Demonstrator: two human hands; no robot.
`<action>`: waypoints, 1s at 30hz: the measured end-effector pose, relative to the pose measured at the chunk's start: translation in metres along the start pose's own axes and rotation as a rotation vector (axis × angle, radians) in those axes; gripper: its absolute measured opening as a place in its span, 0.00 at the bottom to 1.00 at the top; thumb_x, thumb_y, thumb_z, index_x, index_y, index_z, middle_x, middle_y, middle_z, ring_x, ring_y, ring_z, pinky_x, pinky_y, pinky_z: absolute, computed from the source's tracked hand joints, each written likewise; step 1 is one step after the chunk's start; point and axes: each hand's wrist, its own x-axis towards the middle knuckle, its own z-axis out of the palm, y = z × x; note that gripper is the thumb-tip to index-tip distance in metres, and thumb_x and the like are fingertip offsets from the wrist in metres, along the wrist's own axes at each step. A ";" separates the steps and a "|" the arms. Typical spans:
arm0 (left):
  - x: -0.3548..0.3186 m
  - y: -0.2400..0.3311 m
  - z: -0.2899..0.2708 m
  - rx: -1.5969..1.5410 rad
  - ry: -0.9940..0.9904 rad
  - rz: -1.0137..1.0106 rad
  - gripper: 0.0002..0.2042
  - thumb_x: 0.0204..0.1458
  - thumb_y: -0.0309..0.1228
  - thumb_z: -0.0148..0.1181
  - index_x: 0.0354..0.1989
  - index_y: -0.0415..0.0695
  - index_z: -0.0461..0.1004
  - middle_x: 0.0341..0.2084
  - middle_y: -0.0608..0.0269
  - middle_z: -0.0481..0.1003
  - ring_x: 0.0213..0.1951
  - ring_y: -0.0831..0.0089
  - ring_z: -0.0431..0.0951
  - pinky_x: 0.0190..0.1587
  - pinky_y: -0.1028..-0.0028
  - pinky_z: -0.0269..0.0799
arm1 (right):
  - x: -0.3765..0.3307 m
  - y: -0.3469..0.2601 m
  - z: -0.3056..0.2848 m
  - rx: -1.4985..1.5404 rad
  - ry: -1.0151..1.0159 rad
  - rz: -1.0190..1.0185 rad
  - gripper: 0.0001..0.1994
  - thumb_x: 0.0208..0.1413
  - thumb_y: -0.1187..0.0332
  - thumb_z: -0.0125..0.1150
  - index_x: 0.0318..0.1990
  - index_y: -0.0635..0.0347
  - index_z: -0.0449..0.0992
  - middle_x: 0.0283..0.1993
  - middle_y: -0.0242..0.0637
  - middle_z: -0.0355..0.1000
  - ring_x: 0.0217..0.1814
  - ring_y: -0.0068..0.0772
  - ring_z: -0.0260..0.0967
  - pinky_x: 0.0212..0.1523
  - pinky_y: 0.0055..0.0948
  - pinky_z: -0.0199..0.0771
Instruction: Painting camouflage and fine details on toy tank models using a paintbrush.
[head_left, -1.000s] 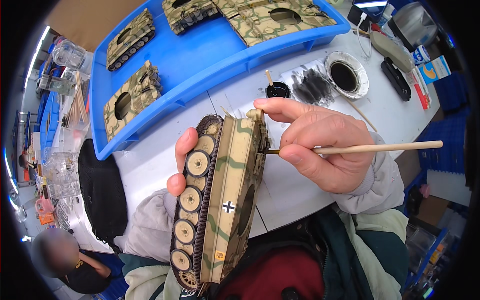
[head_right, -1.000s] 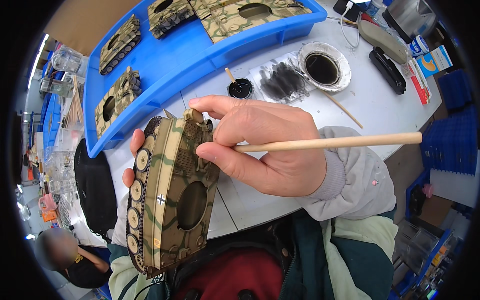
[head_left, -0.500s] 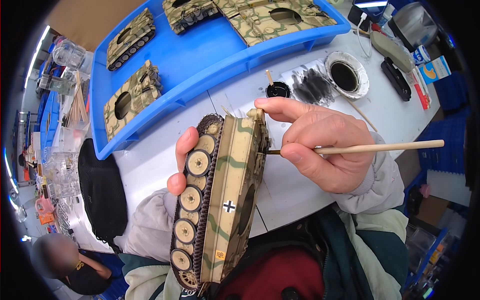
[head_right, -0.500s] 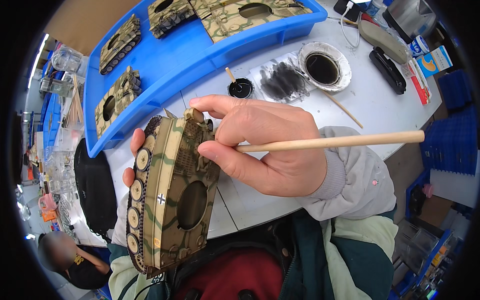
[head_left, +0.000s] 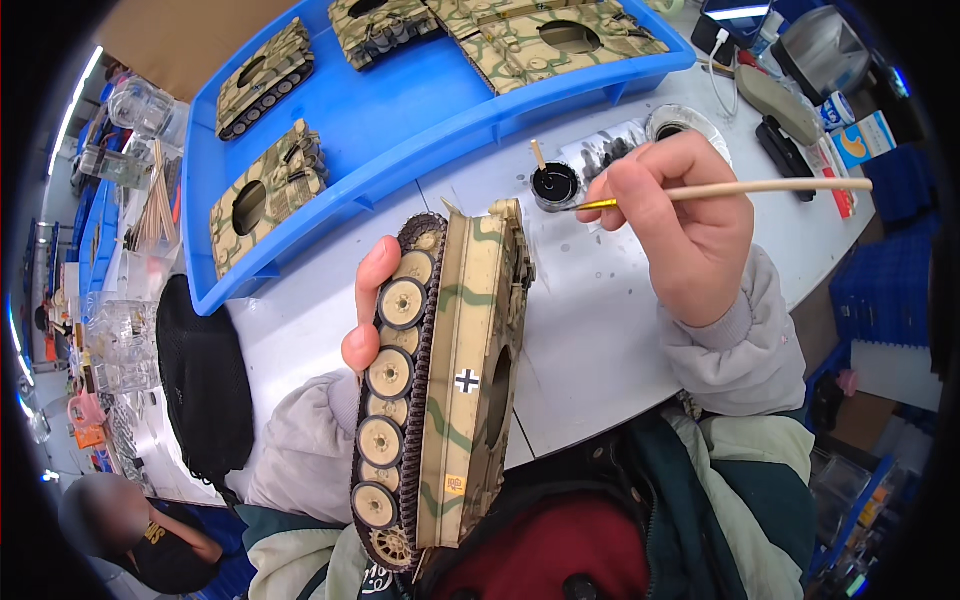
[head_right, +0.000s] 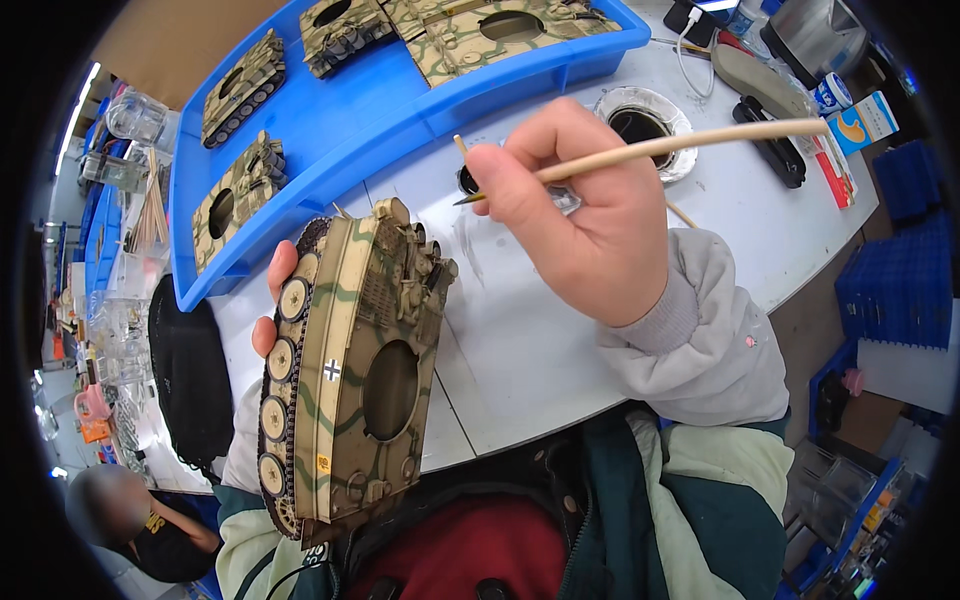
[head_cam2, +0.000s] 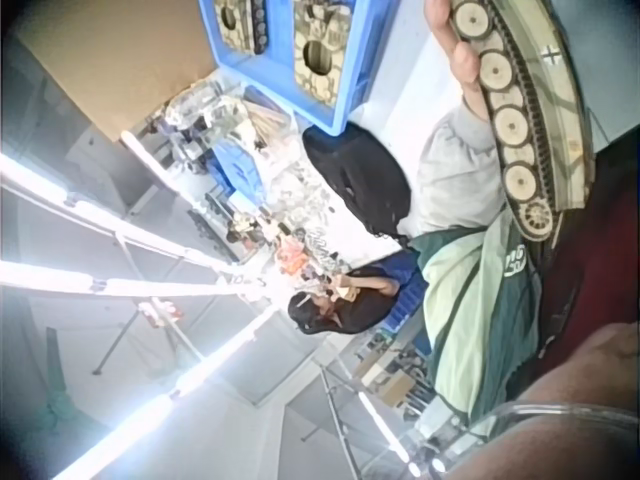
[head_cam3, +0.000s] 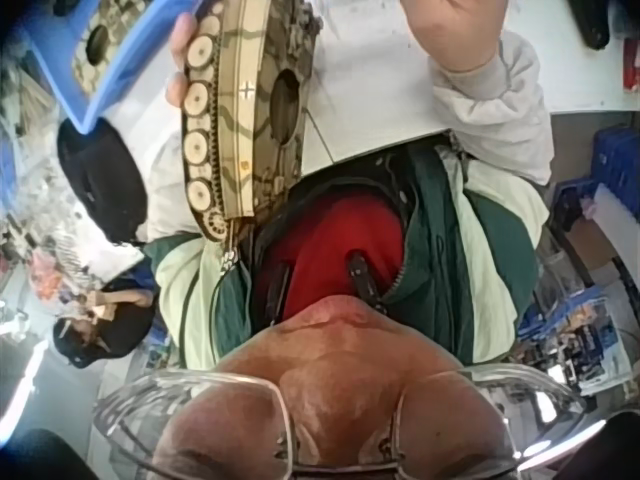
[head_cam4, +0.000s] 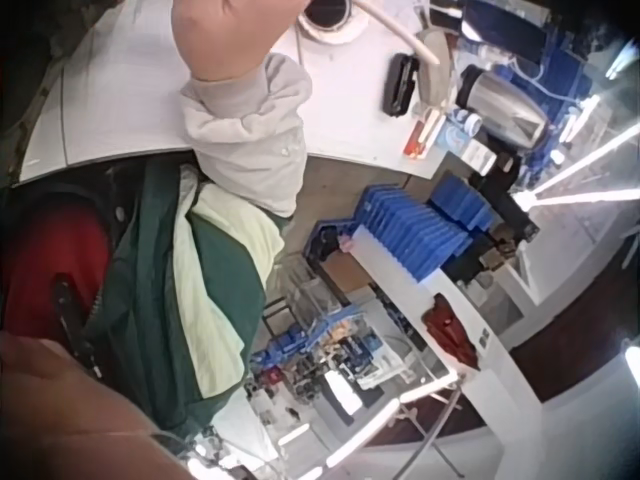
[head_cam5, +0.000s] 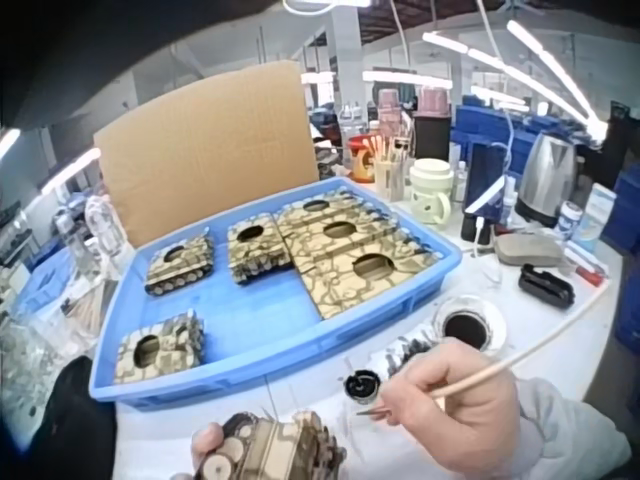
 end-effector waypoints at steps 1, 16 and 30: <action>0.002 0.002 -0.004 0.001 -0.003 0.003 0.29 0.51 0.44 0.50 0.62 0.52 0.51 0.56 0.44 0.59 0.55 0.57 0.66 0.54 0.60 0.68 | 0.003 0.000 -0.002 -0.102 0.018 0.132 0.08 0.55 0.71 0.56 0.26 0.63 0.67 0.20 0.28 0.66 0.21 0.15 0.62 0.24 0.19 0.66; 0.007 0.007 0.000 0.137 0.054 -0.093 0.30 0.48 0.45 0.51 0.60 0.53 0.52 0.54 0.50 0.62 0.50 0.62 0.70 0.48 0.64 0.72 | 0.013 0.033 -0.003 -0.473 -0.104 0.334 0.13 0.57 0.62 0.53 0.25 0.62 0.66 0.14 0.32 0.67 0.14 0.20 0.64 0.17 0.21 0.60; 0.004 0.010 0.006 0.288 0.133 -0.095 0.30 0.48 0.45 0.51 0.60 0.55 0.52 0.53 0.52 0.62 0.49 0.63 0.71 0.48 0.65 0.72 | 0.013 0.036 -0.002 -0.439 -0.089 0.280 0.13 0.57 0.63 0.53 0.25 0.62 0.65 0.14 0.32 0.67 0.15 0.19 0.63 0.18 0.20 0.59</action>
